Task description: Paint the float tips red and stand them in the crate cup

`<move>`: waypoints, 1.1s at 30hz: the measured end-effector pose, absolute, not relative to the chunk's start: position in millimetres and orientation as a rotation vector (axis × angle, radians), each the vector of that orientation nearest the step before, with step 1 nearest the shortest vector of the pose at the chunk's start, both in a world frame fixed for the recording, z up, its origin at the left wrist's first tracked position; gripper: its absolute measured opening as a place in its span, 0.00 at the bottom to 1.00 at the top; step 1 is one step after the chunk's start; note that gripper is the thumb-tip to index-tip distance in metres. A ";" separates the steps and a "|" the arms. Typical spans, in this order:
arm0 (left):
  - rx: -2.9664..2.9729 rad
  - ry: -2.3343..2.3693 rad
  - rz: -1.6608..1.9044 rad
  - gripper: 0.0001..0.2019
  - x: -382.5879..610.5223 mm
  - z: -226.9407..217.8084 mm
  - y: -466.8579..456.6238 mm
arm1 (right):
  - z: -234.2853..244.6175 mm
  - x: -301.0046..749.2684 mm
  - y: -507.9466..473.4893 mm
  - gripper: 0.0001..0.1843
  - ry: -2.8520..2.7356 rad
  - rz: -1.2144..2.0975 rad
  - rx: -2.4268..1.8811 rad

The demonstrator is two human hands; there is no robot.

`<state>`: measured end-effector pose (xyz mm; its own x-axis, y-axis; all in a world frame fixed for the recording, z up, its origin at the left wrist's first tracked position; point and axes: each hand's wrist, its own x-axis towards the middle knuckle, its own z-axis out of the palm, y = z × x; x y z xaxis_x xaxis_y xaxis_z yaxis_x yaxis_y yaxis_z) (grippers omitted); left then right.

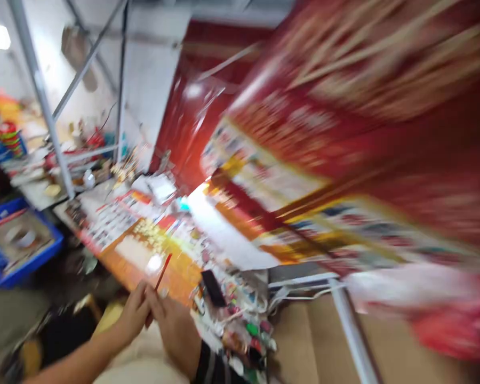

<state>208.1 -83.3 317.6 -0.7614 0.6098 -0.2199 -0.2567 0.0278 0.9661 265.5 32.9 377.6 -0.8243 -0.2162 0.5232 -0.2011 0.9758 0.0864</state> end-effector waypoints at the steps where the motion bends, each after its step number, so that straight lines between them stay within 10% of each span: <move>1: 0.350 1.707 1.794 0.23 212.4 315.3 -89.6 | 361.3 273.5 28.1 0.25 -2.666 0.091 0.317; 12: 0.194 1.721 1.675 0.17 264.7 235.8 -125.8 | 249.3 293.9 27.8 0.26 -3.115 0.546 0.399; 25: 0.379 2.037 0.276 0.04 198.0 95.5 -325.3 | 182.9 296.5 65.6 0.33 -2.924 0.770 0.326; 33: 0.548 2.158 0.133 0.15 174.4 83.8 -313.1 | 151.6 277.5 68.5 0.34 -2.742 0.927 0.175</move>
<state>174.4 -313.1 83.8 -0.5157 0.4307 -0.7406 0.3367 0.8968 0.2871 277.5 68.5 151.6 -0.9636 -0.0360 0.2650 -0.1894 0.7915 -0.5812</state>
